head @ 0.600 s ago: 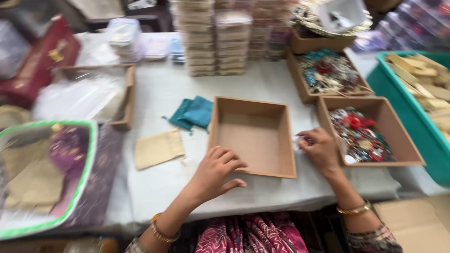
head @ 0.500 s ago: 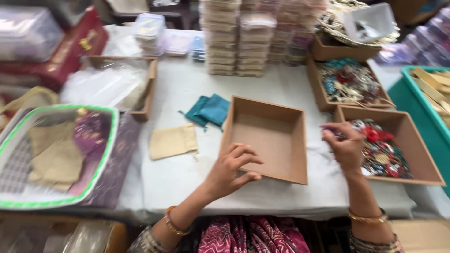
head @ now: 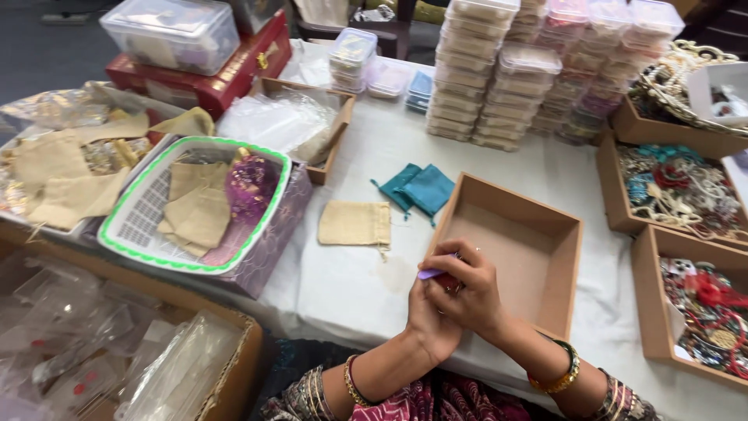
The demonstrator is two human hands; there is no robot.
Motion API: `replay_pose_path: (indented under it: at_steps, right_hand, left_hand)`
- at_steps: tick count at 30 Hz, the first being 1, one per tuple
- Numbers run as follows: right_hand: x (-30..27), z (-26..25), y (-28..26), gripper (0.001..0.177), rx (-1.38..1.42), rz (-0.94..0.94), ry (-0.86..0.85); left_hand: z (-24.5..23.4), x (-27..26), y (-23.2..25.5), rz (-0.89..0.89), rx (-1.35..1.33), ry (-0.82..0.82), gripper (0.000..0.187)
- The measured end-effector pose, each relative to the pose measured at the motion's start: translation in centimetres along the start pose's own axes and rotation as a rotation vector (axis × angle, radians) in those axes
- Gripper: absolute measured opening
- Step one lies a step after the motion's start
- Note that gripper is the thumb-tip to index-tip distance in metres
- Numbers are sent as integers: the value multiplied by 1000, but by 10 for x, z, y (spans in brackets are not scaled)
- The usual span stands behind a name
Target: The person opens a plastic container filled with various jewelry items and selects a red brooch. They place the brooch into a small clear plastic bag, then put the bagged item into a teal drawstring pouch. The pouch is then placed into a small plastic box. The person repeats this process with a second jewelry item, placing it into a bag and then a pouch.
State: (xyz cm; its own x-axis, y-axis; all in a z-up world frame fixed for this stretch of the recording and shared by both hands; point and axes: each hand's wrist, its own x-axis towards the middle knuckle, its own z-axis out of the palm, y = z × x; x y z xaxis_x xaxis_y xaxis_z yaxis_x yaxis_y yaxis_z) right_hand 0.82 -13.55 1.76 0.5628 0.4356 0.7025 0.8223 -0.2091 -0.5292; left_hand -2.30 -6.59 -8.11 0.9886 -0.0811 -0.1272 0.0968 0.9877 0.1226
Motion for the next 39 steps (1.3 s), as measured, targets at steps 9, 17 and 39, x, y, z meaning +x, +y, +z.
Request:
replay_pose_path:
  at_steps: [9, 17, 39]
  right_hand:
    - [0, 15, -12, 23, -112, -275, -152]
    - [7, 10, -34, 42, -378, -299, -200]
    - [-96, 0, 36, 38, -378, -319, -715]
  left_hand:
    - [11, -20, 39, 54, -29, 39, 50]
    - [25, -31, 47, -5, 8, 103, 44]
    - [147, -22, 439, 1011, 733, 14, 19]
